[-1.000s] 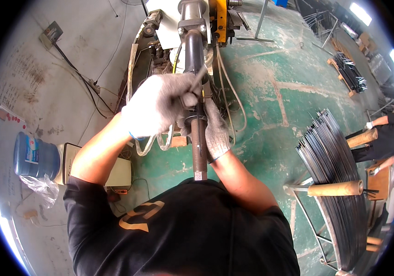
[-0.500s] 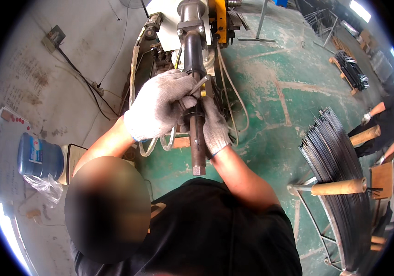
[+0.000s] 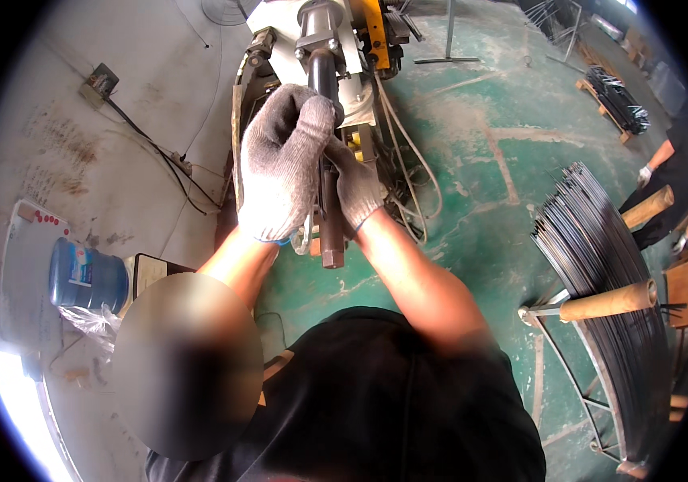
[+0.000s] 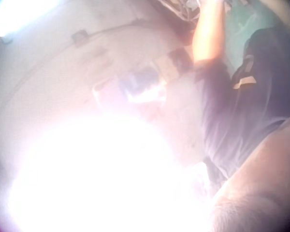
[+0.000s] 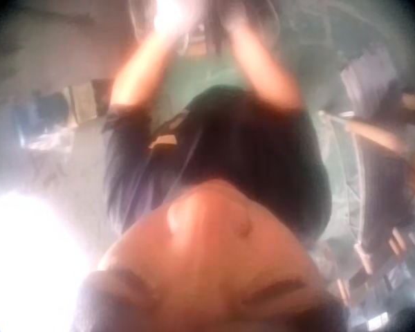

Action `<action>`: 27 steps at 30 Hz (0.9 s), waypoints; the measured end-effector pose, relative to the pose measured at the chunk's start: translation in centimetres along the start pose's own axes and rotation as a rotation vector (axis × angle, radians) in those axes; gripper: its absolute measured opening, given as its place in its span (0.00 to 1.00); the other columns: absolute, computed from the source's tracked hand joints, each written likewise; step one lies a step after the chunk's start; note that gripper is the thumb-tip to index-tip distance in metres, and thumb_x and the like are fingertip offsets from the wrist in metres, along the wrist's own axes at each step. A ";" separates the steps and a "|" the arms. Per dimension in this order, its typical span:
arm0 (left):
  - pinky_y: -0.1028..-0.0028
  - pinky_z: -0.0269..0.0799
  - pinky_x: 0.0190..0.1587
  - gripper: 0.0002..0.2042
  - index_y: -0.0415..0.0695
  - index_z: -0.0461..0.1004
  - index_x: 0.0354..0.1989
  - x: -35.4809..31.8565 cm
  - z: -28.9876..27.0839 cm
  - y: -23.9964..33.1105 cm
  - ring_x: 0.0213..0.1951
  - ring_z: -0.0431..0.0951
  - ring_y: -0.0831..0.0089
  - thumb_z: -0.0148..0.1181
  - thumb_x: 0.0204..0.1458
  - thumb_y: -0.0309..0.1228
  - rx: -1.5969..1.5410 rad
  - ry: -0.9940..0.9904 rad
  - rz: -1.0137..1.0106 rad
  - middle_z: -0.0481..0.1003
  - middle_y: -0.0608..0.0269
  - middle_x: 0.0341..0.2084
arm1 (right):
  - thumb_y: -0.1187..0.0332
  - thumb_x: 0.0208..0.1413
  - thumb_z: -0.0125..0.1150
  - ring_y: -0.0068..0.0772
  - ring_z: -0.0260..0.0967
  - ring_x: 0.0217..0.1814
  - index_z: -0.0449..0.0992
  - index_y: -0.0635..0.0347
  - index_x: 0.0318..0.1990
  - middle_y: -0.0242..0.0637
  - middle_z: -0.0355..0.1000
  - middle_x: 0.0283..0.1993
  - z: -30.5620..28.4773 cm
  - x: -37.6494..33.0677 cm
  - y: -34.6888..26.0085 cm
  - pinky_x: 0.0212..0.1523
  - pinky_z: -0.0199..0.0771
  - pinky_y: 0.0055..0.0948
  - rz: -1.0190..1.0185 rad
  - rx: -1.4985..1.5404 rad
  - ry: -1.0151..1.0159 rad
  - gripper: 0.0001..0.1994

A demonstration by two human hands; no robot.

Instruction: The person measures a wooden board with a tape measure and then operates a metal bending machine. They load a bundle of long metal rods into the machine, activate the bending mechanism, and then remove the bent rods to inspect them.

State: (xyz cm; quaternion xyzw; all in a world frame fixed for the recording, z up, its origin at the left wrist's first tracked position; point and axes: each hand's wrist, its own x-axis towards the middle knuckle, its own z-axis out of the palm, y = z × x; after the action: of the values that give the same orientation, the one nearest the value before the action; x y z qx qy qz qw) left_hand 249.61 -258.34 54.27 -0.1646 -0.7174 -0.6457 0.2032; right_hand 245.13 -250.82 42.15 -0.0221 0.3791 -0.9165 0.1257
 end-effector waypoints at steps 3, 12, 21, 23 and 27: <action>0.73 0.67 0.32 0.11 0.40 0.73 0.32 -0.1 0.6 -0.8 0.27 0.66 0.81 0.62 0.65 0.32 -0.011 0.083 0.022 0.68 0.66 0.22 | 0.57 0.71 0.58 0.32 0.76 0.58 0.75 0.64 0.63 0.38 0.79 0.55 0.1 0.6 1.0 0.64 0.72 0.31 -0.171 0.118 -0.171 0.22; 0.78 0.65 0.36 0.09 0.41 0.73 0.32 -1.6 1.3 -0.2 0.32 0.67 0.85 0.61 0.66 0.28 -0.005 0.098 0.020 0.70 0.72 0.29 | 0.59 0.71 0.57 0.31 0.76 0.59 0.76 0.63 0.61 0.38 0.79 0.55 -0.7 2.0 1.8 0.64 0.72 0.31 -0.039 0.290 -0.142 0.20; 0.76 0.67 0.37 0.06 0.38 0.73 0.31 -5.5 -0.4 -1.6 0.32 0.69 0.78 0.61 0.61 0.24 0.150 0.047 0.139 0.69 0.67 0.28 | 0.58 0.76 0.50 0.27 0.74 0.56 0.71 0.57 0.62 0.34 0.75 0.53 -1.3 0.7 1.5 0.59 0.76 0.31 -0.009 0.267 -0.340 0.17; 0.74 0.69 0.39 0.03 0.37 0.73 0.32 -6.3 -0.7 -2.0 0.32 0.70 0.74 0.60 0.58 0.21 0.212 0.025 0.202 0.70 0.64 0.29 | 0.57 0.75 0.50 0.27 0.76 0.52 0.74 0.56 0.59 0.33 0.77 0.49 -1.3 1.1 1.2 0.55 0.77 0.31 0.051 0.330 -0.282 0.16; 0.68 0.71 0.42 0.02 0.36 0.73 0.33 -6.1 -1.7 -2.5 0.36 0.72 0.67 0.57 0.58 0.18 0.160 -0.055 0.295 0.72 0.58 0.32 | 0.54 0.76 0.49 0.27 0.78 0.46 0.77 0.54 0.52 0.31 0.78 0.42 -0.6 0.9 1.3 0.49 0.79 0.31 0.134 0.366 -0.203 0.15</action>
State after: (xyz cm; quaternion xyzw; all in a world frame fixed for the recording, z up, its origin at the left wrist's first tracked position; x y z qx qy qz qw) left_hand 253.77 -260.17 49.23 -0.2693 -0.7398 -0.5449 0.2885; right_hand 244.47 -251.52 40.77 -0.0659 0.1923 -0.9527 0.2260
